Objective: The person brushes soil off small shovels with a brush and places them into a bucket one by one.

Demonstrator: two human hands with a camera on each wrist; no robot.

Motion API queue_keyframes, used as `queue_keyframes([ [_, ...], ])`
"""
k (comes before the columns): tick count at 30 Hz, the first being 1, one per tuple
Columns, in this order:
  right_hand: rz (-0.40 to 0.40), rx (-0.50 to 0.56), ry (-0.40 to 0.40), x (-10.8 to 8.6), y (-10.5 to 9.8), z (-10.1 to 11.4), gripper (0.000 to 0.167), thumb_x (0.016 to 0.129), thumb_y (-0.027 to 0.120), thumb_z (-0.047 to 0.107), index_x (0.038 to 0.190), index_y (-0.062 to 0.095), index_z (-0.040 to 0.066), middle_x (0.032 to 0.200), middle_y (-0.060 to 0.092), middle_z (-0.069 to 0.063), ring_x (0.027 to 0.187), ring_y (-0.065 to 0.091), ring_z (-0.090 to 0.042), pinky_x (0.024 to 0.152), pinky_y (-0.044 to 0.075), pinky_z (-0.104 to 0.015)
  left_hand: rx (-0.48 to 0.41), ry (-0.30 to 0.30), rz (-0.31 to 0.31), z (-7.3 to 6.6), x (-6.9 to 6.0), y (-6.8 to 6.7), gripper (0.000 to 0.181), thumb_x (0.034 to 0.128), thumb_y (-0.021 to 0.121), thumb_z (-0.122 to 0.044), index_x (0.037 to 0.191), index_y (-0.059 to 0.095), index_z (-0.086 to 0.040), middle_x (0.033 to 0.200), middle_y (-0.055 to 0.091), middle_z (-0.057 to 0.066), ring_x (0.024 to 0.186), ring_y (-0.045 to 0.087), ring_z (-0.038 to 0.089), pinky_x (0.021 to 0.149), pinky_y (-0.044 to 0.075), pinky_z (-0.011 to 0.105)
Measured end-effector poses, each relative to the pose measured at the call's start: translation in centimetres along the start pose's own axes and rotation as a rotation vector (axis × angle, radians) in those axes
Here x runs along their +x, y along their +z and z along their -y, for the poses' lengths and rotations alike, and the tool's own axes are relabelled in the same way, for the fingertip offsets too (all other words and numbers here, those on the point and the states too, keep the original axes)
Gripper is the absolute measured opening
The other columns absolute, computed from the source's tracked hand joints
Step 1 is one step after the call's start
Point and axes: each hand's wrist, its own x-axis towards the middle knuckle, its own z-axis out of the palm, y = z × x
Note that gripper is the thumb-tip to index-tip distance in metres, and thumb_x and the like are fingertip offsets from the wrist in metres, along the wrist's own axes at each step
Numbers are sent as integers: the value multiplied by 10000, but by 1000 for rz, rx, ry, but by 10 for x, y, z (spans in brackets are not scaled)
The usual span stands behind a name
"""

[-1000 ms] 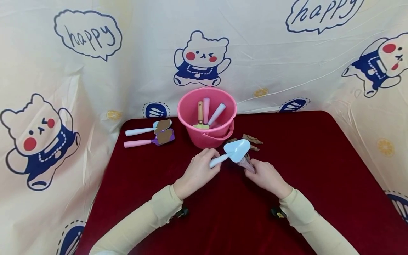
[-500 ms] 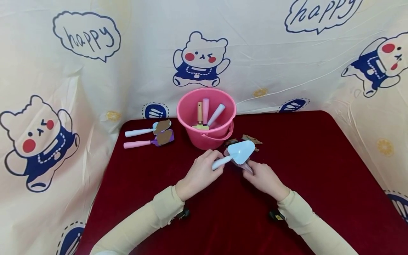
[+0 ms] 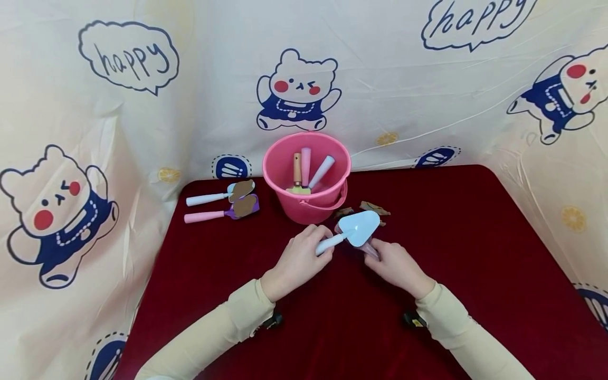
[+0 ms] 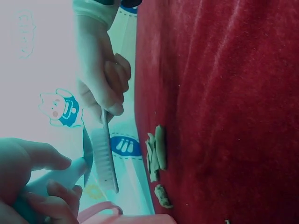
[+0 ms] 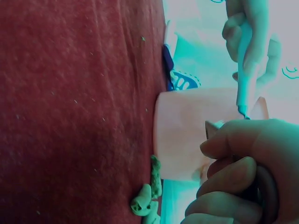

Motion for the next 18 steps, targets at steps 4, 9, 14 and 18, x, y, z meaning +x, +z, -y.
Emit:
queue_keyframes([
  [4, -34, -12, 4, 0, -2, -1, 141, 928, 608, 110, 815, 524, 125, 610, 466, 41, 485, 427, -89, 465, 389, -264, 32, 17, 13, 3, -1, 0, 126, 925, 730, -89, 1028, 659, -106, 877, 576, 21, 650, 528, 122, 565, 484, 273],
  [9, -108, -10, 56, 2, -10, -5, 157, 934, 594, 104, 805, 505, 108, 601, 448, 14, 477, 421, -121, 457, 380, -282, 26, 1, 8, 5, -2, -1, 144, 930, 729, -86, 1052, 652, -92, 883, 574, 30, 644, 523, 125, 550, 473, 257],
  [14, -37, 8, 26, 0, -5, -3, 154, 929, 593, 100, 813, 495, 119, 603, 440, 31, 481, 411, -100, 467, 379, -271, 13, -3, -1, 6, -1, 2, 140, 966, 713, -107, 1076, 629, -87, 882, 551, 31, 636, 513, 122, 549, 469, 252],
  [18, 43, 33, 1, -3, -1, 1, 155, 931, 595, 117, 810, 499, 130, 599, 438, 53, 478, 405, -74, 463, 373, -252, 31, 7, 18, 6, -1, 5, 123, 988, 692, -113, 1075, 607, -96, 898, 538, 40, 620, 510, 122, 529, 463, 239],
])
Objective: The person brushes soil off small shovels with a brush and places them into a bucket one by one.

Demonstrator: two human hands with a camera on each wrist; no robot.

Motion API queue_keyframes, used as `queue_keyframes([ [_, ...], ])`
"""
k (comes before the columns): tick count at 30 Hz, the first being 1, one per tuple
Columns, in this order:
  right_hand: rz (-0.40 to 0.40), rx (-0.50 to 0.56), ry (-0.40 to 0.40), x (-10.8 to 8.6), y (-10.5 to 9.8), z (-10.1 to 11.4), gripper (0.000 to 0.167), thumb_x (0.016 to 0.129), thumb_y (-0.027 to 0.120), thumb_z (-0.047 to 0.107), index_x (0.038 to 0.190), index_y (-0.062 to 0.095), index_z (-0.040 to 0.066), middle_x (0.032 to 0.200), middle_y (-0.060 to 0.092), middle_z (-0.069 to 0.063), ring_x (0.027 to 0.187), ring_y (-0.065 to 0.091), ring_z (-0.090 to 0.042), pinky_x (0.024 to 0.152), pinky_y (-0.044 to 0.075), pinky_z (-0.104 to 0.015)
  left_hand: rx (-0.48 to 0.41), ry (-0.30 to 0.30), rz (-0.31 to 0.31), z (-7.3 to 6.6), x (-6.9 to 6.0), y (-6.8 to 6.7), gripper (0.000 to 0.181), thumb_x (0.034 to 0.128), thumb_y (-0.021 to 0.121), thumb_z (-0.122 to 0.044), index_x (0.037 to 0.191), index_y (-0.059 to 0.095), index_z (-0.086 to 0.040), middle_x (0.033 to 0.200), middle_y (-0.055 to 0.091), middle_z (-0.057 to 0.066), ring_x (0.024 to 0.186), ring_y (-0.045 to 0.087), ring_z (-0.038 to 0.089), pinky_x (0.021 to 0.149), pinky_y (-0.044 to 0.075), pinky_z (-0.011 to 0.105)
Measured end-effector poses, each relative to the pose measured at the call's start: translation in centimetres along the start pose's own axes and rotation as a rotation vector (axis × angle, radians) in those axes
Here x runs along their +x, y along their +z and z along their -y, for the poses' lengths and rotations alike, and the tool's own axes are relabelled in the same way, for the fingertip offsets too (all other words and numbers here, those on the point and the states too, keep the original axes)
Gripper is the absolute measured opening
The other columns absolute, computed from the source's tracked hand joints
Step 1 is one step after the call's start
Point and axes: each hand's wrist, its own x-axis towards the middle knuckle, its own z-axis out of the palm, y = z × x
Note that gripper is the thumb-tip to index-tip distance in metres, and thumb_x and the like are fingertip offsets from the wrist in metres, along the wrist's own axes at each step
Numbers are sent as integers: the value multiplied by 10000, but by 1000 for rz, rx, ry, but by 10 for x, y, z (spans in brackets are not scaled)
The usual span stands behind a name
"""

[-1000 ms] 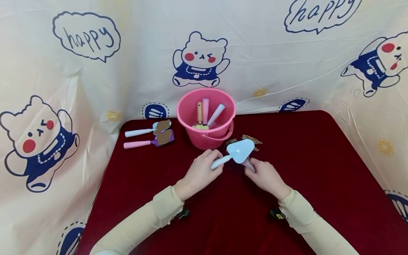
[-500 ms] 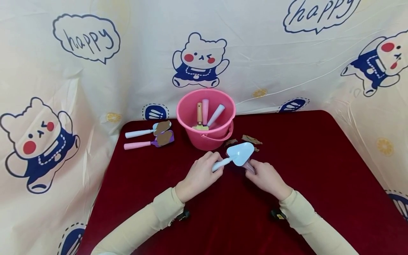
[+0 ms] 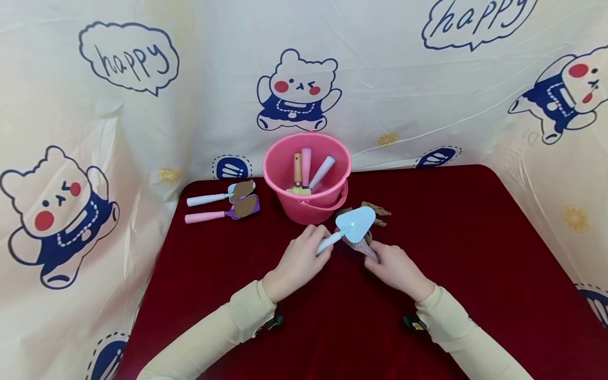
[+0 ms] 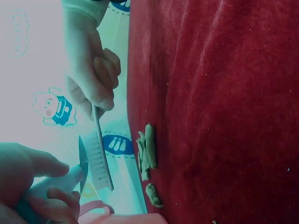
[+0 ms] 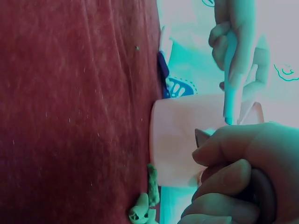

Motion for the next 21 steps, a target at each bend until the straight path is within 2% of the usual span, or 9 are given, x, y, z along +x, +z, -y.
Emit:
queue_keyframes([
  [2, -8, -2, 4, 0, -2, 0, 159, 928, 597, 118, 803, 501, 131, 596, 437, 53, 477, 401, -75, 460, 368, -252, 7, 7, 5, 0, -1, 1, 121, 993, 687, -117, 1082, 606, -101, 913, 549, 50, 623, 521, 127, 529, 468, 240],
  [7, -107, -37, 33, 2, -14, -4, 158, 926, 600, 92, 804, 502, 111, 604, 451, 19, 484, 413, -111, 466, 375, -273, 16, 19, 1, 1, -3, 1, 140, 992, 691, -118, 1113, 622, -103, 938, 584, 68, 645, 546, 133, 542, 479, 241],
  [10, -132, -47, 37, 3, -16, -5, 148, 925, 596, 78, 813, 503, 106, 606, 457, 14, 486, 421, -116, 465, 381, -277, 4, 16, -1, 1, -3, 1, 144, 986, 695, -106, 1107, 617, -101, 919, 568, 55, 637, 536, 128, 538, 473, 241],
  [17, -9, -17, -25, 2, -1, -1, 162, 930, 602, 90, 816, 492, 123, 599, 441, 54, 474, 410, -65, 456, 375, -245, 15, 22, 10, -1, -1, 5, 120, 1004, 676, -130, 1087, 595, -97, 877, 514, 33, 623, 506, 120, 533, 463, 250],
  [19, -7, -7, -23, 2, -2, -1, 161, 931, 602, 86, 817, 496, 124, 599, 439, 54, 473, 405, -63, 451, 368, -243, 26, 30, 8, -1, -1, 4, 122, 1002, 680, -132, 1086, 599, -97, 869, 517, 36, 622, 503, 121, 531, 461, 250],
  [21, -37, -11, -18, 3, -6, -2, 150, 930, 598, 85, 820, 502, 118, 600, 442, 45, 473, 402, -73, 452, 365, -250, 28, 38, 1, -1, -1, 3, 123, 996, 686, -125, 1083, 605, -96, 861, 524, 43, 622, 502, 122, 529, 460, 250],
])
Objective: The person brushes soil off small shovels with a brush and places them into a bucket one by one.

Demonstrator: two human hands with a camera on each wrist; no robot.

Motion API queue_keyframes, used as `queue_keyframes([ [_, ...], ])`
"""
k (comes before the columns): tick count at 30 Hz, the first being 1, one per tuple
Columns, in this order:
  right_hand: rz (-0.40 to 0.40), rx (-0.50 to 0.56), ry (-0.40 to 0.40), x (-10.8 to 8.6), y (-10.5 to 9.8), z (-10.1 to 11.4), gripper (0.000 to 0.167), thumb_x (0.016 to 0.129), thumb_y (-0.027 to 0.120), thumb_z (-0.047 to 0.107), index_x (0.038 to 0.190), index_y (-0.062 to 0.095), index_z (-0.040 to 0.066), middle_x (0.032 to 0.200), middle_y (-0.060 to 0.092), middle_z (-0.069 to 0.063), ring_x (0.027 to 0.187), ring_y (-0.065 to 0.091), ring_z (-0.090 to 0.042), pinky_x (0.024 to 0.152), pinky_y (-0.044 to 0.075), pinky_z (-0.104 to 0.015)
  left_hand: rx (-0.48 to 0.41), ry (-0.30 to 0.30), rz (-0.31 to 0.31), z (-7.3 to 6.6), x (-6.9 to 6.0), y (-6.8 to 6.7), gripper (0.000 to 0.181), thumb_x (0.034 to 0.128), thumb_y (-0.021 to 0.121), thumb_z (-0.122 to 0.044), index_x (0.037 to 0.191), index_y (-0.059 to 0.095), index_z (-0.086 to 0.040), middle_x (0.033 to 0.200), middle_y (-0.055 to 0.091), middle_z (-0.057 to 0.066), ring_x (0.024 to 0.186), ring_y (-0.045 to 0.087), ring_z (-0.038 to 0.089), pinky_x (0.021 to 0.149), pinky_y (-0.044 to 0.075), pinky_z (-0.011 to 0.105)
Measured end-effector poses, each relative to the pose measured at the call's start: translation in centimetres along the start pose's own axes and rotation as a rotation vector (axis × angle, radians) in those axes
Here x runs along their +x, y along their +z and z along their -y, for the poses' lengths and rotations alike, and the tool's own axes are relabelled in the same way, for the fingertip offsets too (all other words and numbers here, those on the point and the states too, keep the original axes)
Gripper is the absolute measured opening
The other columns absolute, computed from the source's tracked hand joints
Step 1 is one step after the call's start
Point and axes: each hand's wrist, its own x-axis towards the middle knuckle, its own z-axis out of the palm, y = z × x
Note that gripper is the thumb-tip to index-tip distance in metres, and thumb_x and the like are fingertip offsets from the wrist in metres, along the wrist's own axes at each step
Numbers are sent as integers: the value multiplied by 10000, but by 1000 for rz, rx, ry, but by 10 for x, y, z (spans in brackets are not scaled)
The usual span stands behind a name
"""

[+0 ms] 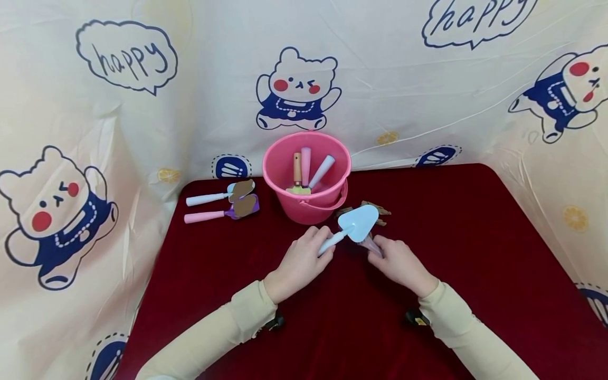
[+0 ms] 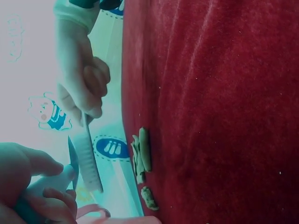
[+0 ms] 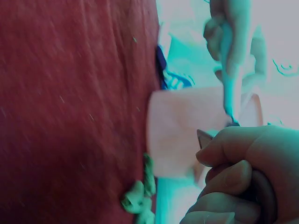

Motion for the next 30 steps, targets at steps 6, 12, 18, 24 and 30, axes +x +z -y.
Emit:
queue_keyframes([
  [6, -90, -22, 38, 4, -10, -5, 128, 934, 585, 91, 829, 513, 105, 611, 464, 21, 489, 424, -112, 473, 384, -278, -36, -12, -8, 0, -1, -3, 124, 986, 692, -112, 1084, 616, -107, 861, 531, 31, 622, 503, 115, 522, 458, 242],
  [12, 16, 32, -12, 3, 3, -2, 83, 949, 580, 88, 875, 547, 104, 625, 461, 55, 497, 421, -67, 478, 393, -250, -110, -49, -9, -1, 0, 1, 104, 992, 684, -134, 1058, 606, -118, 840, 508, -6, 651, 503, 116, 561, 465, 255],
  [18, -10, 37, -26, 4, 6, 2, 79, 960, 588, 102, 884, 568, 111, 633, 473, 62, 502, 420, -64, 487, 393, -254, -81, -18, -21, -1, 0, 2, 95, 984, 694, -131, 1057, 638, -110, 849, 529, 11, 655, 503, 123, 562, 464, 263],
  [24, -71, 19, 60, 6, -2, -3, 151, 963, 589, 118, 827, 522, 116, 627, 499, 20, 498, 458, -112, 483, 411, -272, -87, -14, -24, 0, 0, 0, 102, 984, 695, -123, 1079, 663, -103, 848, 538, 7, 627, 486, 106, 532, 446, 238],
  [30, -46, 44, 17, 2, 8, 0, 92, 950, 585, 93, 867, 555, 119, 626, 477, 57, 507, 435, -75, 489, 402, -257, -125, -36, -41, -5, -1, 0, 96, 988, 686, -134, 1072, 641, -118, 850, 529, -15, 660, 506, 107, 568, 467, 256],
])
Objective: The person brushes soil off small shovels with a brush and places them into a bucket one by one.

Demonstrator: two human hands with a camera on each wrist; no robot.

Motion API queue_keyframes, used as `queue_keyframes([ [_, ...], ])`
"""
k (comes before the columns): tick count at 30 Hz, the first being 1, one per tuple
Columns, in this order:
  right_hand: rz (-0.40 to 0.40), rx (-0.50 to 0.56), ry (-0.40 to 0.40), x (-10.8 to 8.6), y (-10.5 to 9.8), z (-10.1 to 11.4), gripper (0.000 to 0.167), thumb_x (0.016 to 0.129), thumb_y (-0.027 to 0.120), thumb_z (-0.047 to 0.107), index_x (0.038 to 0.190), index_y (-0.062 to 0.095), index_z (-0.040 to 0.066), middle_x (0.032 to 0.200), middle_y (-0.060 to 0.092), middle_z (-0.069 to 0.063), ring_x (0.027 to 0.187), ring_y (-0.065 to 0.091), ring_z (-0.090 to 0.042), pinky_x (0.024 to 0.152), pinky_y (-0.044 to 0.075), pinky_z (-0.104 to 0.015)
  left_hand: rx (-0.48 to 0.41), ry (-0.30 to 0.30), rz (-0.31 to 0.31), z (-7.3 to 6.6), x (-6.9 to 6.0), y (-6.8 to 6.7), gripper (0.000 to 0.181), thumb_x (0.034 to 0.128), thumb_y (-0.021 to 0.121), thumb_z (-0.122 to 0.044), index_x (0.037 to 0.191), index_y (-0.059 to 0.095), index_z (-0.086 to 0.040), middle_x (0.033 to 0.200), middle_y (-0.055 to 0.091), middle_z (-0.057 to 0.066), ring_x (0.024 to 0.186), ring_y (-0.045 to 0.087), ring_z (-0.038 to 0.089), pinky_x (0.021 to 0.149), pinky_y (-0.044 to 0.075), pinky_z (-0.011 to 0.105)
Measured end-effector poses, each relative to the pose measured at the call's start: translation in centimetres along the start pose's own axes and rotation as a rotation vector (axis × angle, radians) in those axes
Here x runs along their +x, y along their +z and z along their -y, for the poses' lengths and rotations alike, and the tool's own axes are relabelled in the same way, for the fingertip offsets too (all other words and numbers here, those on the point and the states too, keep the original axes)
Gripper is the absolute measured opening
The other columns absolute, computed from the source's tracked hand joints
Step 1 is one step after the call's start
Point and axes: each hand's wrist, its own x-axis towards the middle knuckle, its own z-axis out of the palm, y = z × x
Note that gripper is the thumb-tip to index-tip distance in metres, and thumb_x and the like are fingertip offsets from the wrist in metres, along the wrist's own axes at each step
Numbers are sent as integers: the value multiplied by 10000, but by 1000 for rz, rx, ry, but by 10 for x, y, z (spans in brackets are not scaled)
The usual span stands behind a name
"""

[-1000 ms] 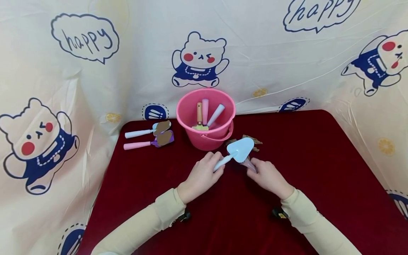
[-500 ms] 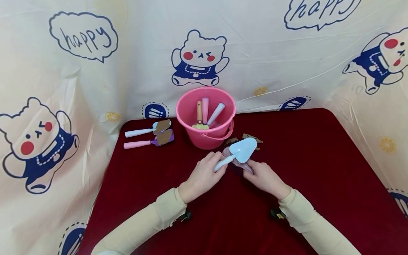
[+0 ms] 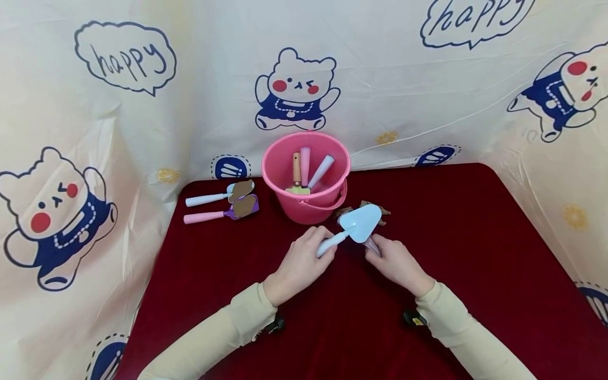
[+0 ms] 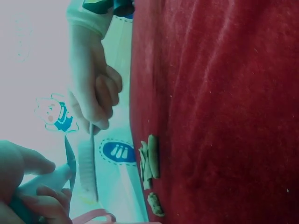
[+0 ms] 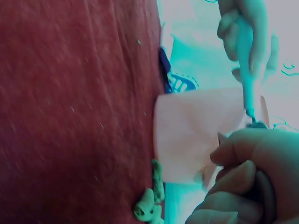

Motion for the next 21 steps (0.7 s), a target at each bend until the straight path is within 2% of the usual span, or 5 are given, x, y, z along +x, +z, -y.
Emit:
queue_keyframes([
  [2, 20, 1, -20, -1, 3, 1, 55, 951, 591, 98, 900, 583, 117, 628, 481, 73, 508, 428, -61, 491, 402, -250, 4, 1, 4, -1, -1, 0, 84, 986, 681, -121, 1054, 633, -114, 850, 531, -6, 665, 511, 114, 569, 470, 254],
  [5, -5, -13, -16, -2, 1, 1, 79, 939, 594, 104, 864, 573, 117, 620, 477, 69, 503, 426, -66, 488, 398, -251, 26, 15, 12, -1, -2, 1, 75, 981, 685, -115, 1039, 638, -111, 855, 545, 9, 666, 511, 115, 566, 467, 248],
  [10, -114, -33, 44, -2, -9, -6, 211, 933, 589, 98, 765, 463, 119, 602, 432, 24, 494, 412, -113, 472, 374, -269, 18, 24, 14, 2, -3, 1, 83, 964, 706, -107, 1042, 677, -113, 843, 564, 13, 652, 504, 117, 552, 460, 253],
  [16, -146, 2, 105, -2, -17, -13, 230, 964, 576, 113, 774, 447, 103, 608, 408, 5, 492, 393, -133, 453, 355, -268, -22, 2, 33, 1, -6, -3, 122, 950, 726, -124, 1070, 711, -147, 873, 581, -39, 703, 515, 86, 603, 480, 249],
  [21, -140, 8, 119, -4, -20, -15, 255, 993, 594, 155, 783, 462, 99, 603, 408, 6, 494, 397, -132, 459, 359, -271, -14, 72, -51, -12, -7, -21, 174, 935, 757, -127, 1106, 724, -131, 916, 620, -28, 719, 531, 94, 629, 496, 246],
])
